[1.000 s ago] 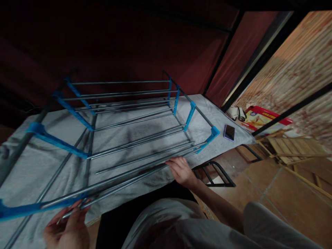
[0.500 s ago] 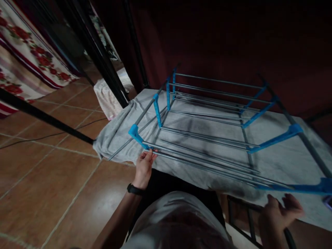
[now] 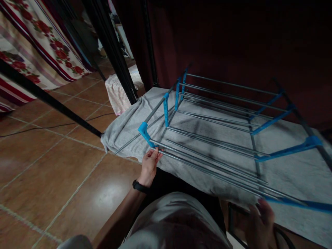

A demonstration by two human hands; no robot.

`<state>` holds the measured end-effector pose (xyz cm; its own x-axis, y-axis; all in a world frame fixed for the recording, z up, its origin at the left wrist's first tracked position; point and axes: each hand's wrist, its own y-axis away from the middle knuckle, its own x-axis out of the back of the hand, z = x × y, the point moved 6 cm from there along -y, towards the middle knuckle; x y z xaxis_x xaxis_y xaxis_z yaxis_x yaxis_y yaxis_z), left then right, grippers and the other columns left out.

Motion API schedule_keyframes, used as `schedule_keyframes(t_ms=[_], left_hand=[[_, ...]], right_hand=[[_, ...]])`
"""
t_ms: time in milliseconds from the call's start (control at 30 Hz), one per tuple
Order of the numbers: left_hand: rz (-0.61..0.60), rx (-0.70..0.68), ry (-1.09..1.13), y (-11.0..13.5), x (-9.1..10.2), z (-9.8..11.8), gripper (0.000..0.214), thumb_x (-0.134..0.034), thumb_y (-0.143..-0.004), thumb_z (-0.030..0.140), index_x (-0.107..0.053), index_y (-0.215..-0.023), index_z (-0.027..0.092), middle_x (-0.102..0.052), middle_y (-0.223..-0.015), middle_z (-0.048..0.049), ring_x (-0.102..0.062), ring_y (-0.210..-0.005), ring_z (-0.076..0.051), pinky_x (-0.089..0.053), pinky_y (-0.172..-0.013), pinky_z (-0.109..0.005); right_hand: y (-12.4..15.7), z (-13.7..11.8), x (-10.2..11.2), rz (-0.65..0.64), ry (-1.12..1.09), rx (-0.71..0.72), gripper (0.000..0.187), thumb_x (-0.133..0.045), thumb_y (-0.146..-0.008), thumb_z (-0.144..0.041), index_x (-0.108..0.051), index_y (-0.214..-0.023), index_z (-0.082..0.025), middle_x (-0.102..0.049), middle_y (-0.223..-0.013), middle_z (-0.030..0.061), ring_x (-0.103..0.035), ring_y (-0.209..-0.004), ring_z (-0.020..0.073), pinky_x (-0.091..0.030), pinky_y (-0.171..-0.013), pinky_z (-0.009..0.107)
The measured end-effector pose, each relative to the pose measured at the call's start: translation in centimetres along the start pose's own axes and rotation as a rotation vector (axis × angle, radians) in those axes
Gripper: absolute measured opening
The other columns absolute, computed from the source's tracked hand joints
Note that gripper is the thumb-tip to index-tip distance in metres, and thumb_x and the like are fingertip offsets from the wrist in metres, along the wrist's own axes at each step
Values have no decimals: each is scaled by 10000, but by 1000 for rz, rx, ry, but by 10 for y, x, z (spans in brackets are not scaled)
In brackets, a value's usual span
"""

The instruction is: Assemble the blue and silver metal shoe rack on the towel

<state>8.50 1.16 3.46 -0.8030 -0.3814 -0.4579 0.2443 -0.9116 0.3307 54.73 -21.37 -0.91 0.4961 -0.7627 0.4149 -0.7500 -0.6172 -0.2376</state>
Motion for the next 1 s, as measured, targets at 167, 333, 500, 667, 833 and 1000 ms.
schedule_keyframes(t_ms=[167,333,500,667,833,1000], left_hand=[[38,-15,-53,1,5,0,411,-945,-634,403,-611,-667,165,-617,-666,21,-610,-650,-101,-516,-664,-229],[22,-37,-165,0,5,3,420,-904,-674,483,-643,-680,153,-669,-652,-25,-594,-592,-102,-455,-586,-215],[9,-89,-227,0,4,7,428,-876,-693,525,-658,-689,158,-669,-649,-30,-575,-582,-114,-433,-583,-233],[-27,-115,-304,-2,9,9,418,-861,-698,521,-643,-681,164,-618,-630,-12,-522,-593,-118,-401,-594,-249],[48,-309,-353,-2,23,30,355,-904,-641,330,-657,-857,195,-660,-870,-17,-598,-834,-168,-467,-778,-287],[-153,-299,-345,-17,17,44,577,-806,-688,236,-659,-1245,247,-657,-1335,-66,-536,-1305,-287,-399,-1089,-406]], right_hand=[[51,-115,-103,-547,115,435,315,-459,-985,-311,-668,-1219,-292,-658,-1288,101,-638,-1216,308,-536,-1020,568],[74,-221,-200,-797,242,910,440,-419,-994,-117,-590,-1382,-233,-615,-1414,115,-595,-1277,268,-490,-1077,474],[85,-269,-274,-919,385,1032,426,-458,-1005,-141,-557,-1418,-167,-657,-1346,152,-663,-1153,266,-541,-959,382],[91,-282,-312,-1022,389,1039,431,-466,-1023,-162,-552,-1442,-218,-704,-1270,109,-703,-1053,223,-566,-872,318],[87,-284,-317,-1089,259,1000,490,-496,-1034,-240,-499,-1524,-260,-689,-1325,116,-676,-1146,261,-551,-963,387],[86,-285,-320,-1213,282,921,492,-453,-1044,-257,-508,-1533,-263,-723,-1251,116,-688,-1108,269,-541,-958,382]])
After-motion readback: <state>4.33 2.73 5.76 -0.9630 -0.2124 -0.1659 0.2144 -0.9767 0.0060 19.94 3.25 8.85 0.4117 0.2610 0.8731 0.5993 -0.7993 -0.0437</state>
